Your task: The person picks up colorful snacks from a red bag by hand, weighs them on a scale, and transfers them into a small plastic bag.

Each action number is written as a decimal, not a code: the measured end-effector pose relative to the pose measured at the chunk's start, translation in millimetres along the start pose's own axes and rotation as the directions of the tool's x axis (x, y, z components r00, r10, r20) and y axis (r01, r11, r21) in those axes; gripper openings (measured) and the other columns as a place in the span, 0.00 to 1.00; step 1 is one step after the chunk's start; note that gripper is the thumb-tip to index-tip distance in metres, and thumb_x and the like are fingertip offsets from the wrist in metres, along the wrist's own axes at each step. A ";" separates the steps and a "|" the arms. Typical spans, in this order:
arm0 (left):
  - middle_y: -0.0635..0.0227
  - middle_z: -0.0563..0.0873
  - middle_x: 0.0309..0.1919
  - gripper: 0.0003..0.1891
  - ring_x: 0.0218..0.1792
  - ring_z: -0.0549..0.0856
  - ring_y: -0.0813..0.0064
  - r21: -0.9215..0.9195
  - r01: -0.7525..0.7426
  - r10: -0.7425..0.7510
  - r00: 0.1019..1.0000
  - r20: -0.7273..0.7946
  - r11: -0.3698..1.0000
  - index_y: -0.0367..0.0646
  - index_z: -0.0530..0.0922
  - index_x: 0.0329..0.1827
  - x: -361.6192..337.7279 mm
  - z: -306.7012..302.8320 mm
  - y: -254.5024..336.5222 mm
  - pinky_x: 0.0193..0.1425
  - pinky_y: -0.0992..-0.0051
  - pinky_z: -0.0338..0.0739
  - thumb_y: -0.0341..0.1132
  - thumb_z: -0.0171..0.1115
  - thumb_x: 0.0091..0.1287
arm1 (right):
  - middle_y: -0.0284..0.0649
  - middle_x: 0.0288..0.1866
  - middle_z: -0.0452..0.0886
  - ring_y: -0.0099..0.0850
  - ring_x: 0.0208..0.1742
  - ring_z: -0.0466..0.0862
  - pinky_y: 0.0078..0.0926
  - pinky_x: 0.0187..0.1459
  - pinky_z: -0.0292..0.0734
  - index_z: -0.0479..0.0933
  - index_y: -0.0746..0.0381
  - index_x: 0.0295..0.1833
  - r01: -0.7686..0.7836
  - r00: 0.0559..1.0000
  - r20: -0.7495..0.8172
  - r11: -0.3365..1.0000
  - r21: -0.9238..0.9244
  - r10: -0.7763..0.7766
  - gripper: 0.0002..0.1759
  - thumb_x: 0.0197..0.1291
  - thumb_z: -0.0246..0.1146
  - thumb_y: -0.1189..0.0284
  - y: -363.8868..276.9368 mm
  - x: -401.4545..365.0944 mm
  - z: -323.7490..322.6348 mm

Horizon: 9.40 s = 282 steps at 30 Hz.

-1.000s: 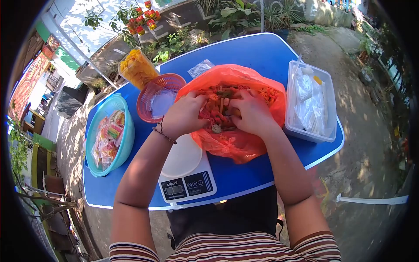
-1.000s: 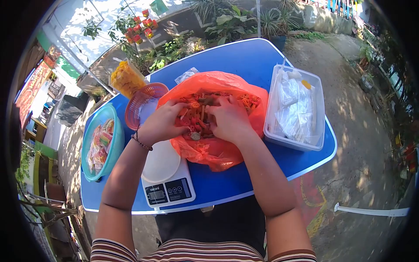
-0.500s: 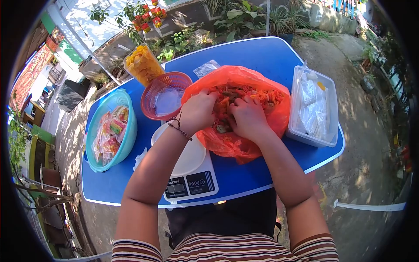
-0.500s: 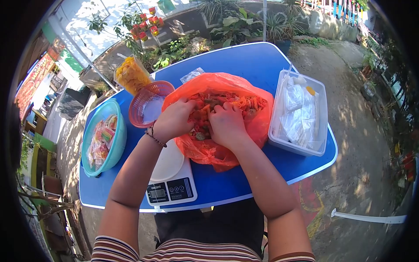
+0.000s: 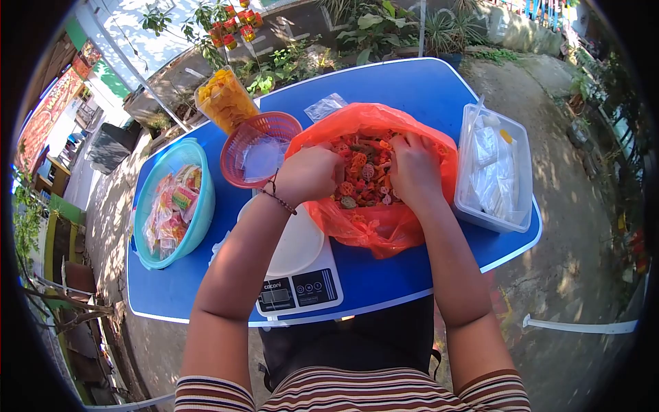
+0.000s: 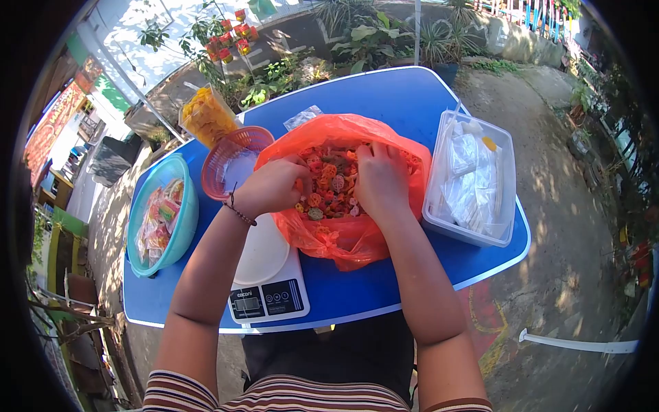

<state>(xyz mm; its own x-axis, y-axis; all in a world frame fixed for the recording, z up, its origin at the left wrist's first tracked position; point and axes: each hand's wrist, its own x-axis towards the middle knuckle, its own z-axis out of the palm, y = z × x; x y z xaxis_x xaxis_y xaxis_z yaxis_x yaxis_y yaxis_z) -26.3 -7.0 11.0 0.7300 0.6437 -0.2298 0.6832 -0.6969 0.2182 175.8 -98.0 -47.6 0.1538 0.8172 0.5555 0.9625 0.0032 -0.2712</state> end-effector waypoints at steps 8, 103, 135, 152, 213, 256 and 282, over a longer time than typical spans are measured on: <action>0.64 0.81 0.62 0.17 0.58 0.83 0.56 0.132 -0.003 0.027 0.984 -0.178 0.991 0.54 0.90 0.48 -17.6 10.3 8.5 0.64 0.61 0.79 0.30 0.63 0.56 | 0.46 0.61 0.79 0.47 0.66 0.76 0.52 0.69 0.67 0.73 0.64 0.57 0.118 0.992 0.048 0.987 -0.107 -0.114 0.19 0.60 0.63 0.74 12.7 -5.0 24.3; 0.66 0.86 0.24 0.05 0.16 0.75 0.78 -0.435 -0.252 -0.236 0.560 -0.794 0.864 0.41 0.88 0.33 -153.2 59.2 -60.5 0.23 0.78 0.68 0.32 0.74 0.62 | 0.56 0.52 0.87 0.39 0.51 0.91 0.30 0.55 0.85 0.74 0.73 0.67 0.059 0.926 0.210 0.670 0.740 -0.313 0.23 0.66 0.57 0.87 -152.1 -26.0 -2.9; 0.71 0.86 0.23 0.05 0.17 0.81 0.77 0.038 -0.430 0.245 0.436 -0.866 0.902 0.47 0.86 0.32 -160.4 45.5 -5.6 0.22 0.78 0.74 0.26 0.73 0.56 | 0.44 0.69 0.72 0.48 0.75 0.66 0.61 0.74 0.59 0.80 0.50 0.61 0.060 0.931 0.360 0.998 0.007 -0.059 0.28 0.52 0.71 0.58 -29.4 6.5 -1.7; 0.52 0.88 0.39 0.09 0.41 0.88 0.48 0.090 -0.123 0.143 0.954 -0.264 0.988 0.41 0.86 0.43 7.7 37.4 -8.4 0.47 0.55 0.83 0.31 0.65 0.63 | 0.40 0.50 0.84 0.43 0.58 0.80 0.43 0.59 0.76 0.84 0.60 0.44 0.250 0.966 0.028 0.958 0.137 -0.256 0.12 0.51 0.65 0.78 -14.5 13.2 2.7; 0.68 0.90 0.38 0.08 0.38 0.86 0.85 -0.787 -0.164 -0.574 0.600 -0.558 0.594 0.35 0.85 0.50 -160.5 67.3 -49.1 0.46 0.80 0.81 0.26 0.61 0.73 | 0.45 0.37 0.83 0.41 0.35 0.86 0.33 0.38 0.82 0.83 0.68 0.39 0.294 0.870 0.065 0.621 0.726 -0.489 0.06 0.56 0.72 0.81 -120.5 -40.9 -1.1; 0.71 0.82 0.27 0.09 0.23 0.77 0.77 -0.331 0.044 -0.327 0.317 -0.890 0.943 0.43 0.85 0.48 -144.0 63.2 -82.2 0.28 0.75 0.73 0.29 0.70 0.65 | 0.47 0.40 0.84 0.45 0.41 0.85 0.37 0.46 0.82 0.81 0.68 0.41 0.412 0.907 -0.314 0.750 0.518 -0.281 0.08 0.55 0.66 0.84 -77.1 -2.4 2.9; 0.69 0.83 0.28 0.11 0.26 0.79 0.77 -0.417 -0.214 -0.311 0.397 -0.864 0.883 0.41 0.85 0.51 -158.8 71.7 -73.6 0.32 0.76 0.75 0.27 0.69 0.66 | 0.47 0.38 0.85 0.44 0.38 0.87 0.36 0.41 0.81 0.82 0.67 0.41 0.156 0.978 -0.188 0.918 0.364 -0.092 0.05 0.58 0.64 0.83 -44.0 12.2 3.1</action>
<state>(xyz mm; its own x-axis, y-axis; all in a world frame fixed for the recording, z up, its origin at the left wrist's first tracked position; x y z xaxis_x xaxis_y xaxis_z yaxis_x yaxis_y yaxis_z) -193.9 -80.6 -36.5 0.0944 0.7454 0.6599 0.4553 -0.6218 0.6372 134.5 -86.4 -31.3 0.1037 0.6907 0.7157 0.8266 0.3402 -0.4482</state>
